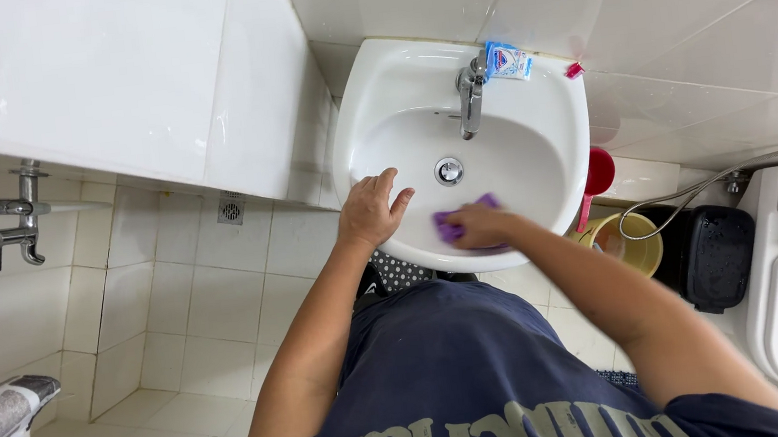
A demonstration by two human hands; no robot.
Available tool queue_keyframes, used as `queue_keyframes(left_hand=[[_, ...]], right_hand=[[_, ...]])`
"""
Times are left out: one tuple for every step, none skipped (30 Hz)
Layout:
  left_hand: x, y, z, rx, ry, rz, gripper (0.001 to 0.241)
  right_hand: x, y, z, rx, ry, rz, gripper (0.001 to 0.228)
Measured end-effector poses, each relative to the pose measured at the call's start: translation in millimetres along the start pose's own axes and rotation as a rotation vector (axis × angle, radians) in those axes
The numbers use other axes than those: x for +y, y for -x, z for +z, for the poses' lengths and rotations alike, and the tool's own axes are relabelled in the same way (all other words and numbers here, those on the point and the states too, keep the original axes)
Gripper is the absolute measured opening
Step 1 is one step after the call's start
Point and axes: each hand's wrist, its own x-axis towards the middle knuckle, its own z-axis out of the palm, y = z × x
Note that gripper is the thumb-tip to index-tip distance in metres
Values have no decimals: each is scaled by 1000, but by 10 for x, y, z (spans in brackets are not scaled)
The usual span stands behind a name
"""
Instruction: The person cleans a white bathroom sink using a purple cloth. They wipe the basin, faucet, and surrounding surfaces, then rinse the cloth under running water and wring it out.
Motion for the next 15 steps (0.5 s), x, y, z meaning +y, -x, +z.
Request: queue_keyframes(left_hand=[[12,7,-16,-2,0,3,47],[18,-7,-23,-37,-9,-29,48],[22,-25,-23,-72,-19,-61,49],[23,-7,-21,-80,-16,-70,49],[25,10,-17,-25,-10,-36,49],[4,-27,-30,38,-9,4,48],[17,-17,-11,38,-11,2,48],[18,-21,-7,22,4,-22,47],[19,-23,-1,6,20,-46,47],[8,-37,-3,6,16,-56,47],[-10,-46,0,-17,0,-56,46],[-2,-26,25,-40,-11,-60,46],[-6,-37,37,-41,-8,-76,46],[-14,-20,30,47,-6,-3,46],[-22,-1,19,136,-5,70,45]], right_hand=[[58,178,-130,2,-3,1,56],[129,343,-278,88,168,112,47],[206,504,-425,177,340,220,40],[379,316,-357,165,338,217,40],[555,129,-284,289,378,213,36],[729,-91,-262,424,418,211,33],[765,-331,-194,424,417,208,33],[790,-595,-152,655,224,159,42],[813,-860,-109,878,21,107,52],[606,-961,-164,871,20,98,52],[397,-1064,-210,877,43,13,44],[204,-1136,-225,875,69,-72,35],[-21,-1078,-249,862,70,-80,35],[-272,-1010,-250,724,-16,-160,33],[-527,-939,-251,584,-100,-237,32]])
